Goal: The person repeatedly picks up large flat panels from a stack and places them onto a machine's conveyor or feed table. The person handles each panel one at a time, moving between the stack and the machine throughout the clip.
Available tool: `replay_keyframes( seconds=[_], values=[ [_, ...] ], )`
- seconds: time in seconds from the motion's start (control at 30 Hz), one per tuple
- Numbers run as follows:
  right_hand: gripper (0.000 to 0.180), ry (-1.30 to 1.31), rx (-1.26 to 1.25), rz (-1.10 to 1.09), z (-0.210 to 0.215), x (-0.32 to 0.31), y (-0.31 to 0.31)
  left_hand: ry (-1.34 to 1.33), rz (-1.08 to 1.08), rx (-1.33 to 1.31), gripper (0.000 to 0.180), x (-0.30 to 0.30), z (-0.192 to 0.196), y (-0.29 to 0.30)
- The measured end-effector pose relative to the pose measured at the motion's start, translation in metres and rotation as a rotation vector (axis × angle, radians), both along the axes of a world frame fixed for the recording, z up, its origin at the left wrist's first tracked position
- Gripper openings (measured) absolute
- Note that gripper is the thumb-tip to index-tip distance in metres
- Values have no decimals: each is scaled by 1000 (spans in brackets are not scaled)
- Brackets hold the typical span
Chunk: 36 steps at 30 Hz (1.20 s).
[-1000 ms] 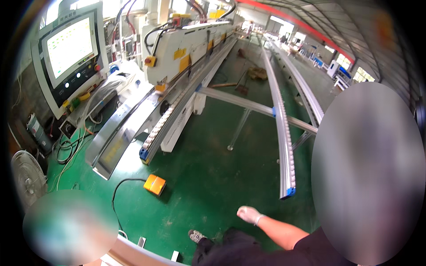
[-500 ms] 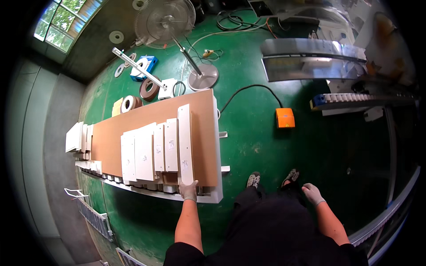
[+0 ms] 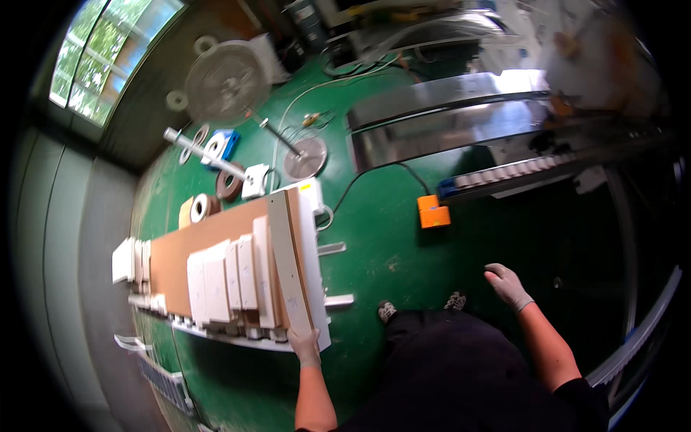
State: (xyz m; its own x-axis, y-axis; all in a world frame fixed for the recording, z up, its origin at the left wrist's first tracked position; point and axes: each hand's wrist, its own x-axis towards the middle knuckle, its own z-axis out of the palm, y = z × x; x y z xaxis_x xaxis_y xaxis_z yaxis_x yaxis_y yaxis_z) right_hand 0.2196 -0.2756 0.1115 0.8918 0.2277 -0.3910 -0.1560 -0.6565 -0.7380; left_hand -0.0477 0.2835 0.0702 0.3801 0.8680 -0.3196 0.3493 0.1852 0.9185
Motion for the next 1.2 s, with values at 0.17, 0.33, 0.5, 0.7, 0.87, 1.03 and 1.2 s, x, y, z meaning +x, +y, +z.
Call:
replay_keyframes(
  seconds=[0.17,0.33,0.5,0.7,0.87,1.03,1.2],
  values=[
    [45,-19,446,-31,99,43,0,297,-427,591,98,46,34,-96],
    [61,-427,834,-288,169,126,-45,239,-874,1068,97,145,84,-142],
    [50,-251,887,-325,208,144,-111,207,-1192,1069,93,253,145,-161],
    [80,-480,24,-341,159,125,-175,31,-1476,1341,77,413,223,-195],
    [68,-7,-359,-102,97,62,-197,-362,-1988,1369,71,558,237,-274],
    [79,120,-304,-368,59,5,-149,-570,-2211,1419,62,636,209,-348],
    [76,-90,-398,-605,49,28,-153,-506,-1699,1210,79,670,190,-396]
  ],
)
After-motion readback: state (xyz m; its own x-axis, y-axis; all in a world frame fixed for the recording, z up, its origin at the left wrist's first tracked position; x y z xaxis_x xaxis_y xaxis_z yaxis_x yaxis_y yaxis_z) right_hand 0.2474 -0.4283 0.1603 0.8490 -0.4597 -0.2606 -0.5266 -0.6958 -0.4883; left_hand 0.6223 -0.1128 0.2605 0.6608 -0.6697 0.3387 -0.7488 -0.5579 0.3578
